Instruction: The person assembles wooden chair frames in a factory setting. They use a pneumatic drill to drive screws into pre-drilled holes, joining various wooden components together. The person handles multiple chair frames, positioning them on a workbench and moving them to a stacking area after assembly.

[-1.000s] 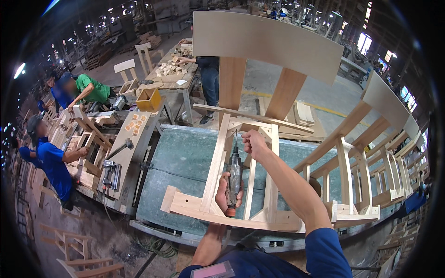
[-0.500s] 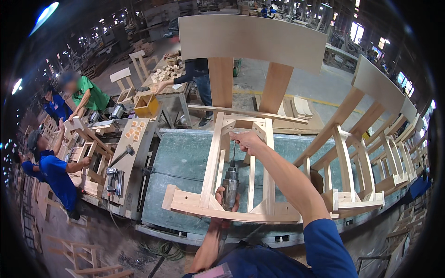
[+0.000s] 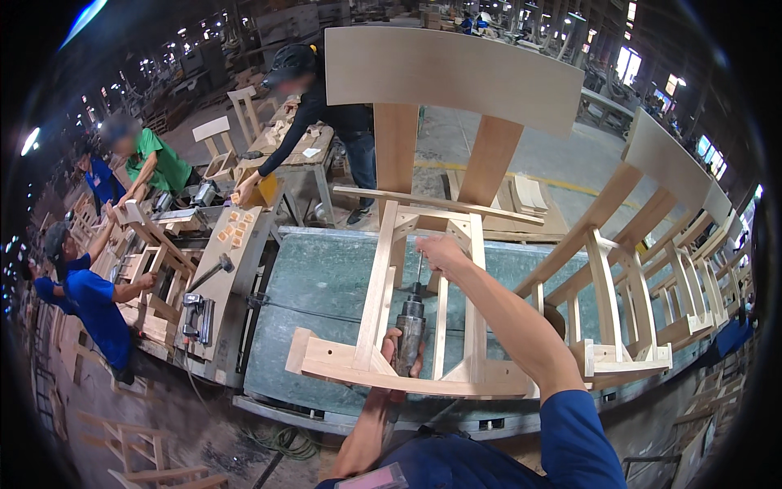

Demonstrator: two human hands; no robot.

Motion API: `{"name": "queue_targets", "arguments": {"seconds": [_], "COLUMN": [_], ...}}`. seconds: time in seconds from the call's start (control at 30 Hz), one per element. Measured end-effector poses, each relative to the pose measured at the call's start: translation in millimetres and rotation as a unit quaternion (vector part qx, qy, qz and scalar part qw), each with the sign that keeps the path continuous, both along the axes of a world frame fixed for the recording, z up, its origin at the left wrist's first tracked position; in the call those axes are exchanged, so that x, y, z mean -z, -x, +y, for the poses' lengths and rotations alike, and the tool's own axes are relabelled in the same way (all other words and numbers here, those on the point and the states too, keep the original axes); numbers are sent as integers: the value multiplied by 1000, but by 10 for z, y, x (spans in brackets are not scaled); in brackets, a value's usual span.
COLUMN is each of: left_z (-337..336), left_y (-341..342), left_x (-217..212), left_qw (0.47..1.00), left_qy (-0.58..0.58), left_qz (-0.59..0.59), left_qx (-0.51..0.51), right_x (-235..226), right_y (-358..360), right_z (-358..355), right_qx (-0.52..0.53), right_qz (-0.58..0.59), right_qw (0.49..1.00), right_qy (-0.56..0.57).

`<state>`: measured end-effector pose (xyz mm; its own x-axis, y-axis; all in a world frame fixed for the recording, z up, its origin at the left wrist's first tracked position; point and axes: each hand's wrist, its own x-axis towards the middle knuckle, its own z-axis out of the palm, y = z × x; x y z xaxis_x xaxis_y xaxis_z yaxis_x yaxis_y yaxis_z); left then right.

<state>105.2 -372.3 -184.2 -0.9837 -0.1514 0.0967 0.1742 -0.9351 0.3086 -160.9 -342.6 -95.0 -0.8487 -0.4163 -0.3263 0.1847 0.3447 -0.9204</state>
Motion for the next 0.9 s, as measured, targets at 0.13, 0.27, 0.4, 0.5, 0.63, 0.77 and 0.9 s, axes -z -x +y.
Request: {"name": "queue_targets", "arguments": {"seconds": [0.13, 0.27, 0.4, 0.5, 0.63, 0.77, 0.9], "left_z": [-3, -1, 3, -9, 65, -38, 13], "left_y": [-30, 31, 143, 190, 306, 337, 415], "left_x": [-143, -218, -151, -115, -117, -120, -115], "left_qw": [999, 998, 996, 996, 993, 994, 994], "left_qy": [12, -7, -17, -10, -9, 16, 5], "left_qz": [-25, -30, -3, -13, -15, -30, -23], "left_qx": [19, 53, 93, 90, 113, 101, 109], "right_x": [-163, -426, -626, -629, -337, -214, -161], "right_y": [-97, -96, 79, 201, 418, 299, 379], "right_z": [133, 351, 686, 877, 1138, 803, 896], "right_qx": [-18, -8, 117, 156, 116, 61, 56], "right_qz": [124, 298, 318, 135, -146, -186, -187], "right_qw": [985, 930, 920, 968, 982, 970, 970], "right_qy": [-119, -216, -198, -140, 32, 143, 143]}}
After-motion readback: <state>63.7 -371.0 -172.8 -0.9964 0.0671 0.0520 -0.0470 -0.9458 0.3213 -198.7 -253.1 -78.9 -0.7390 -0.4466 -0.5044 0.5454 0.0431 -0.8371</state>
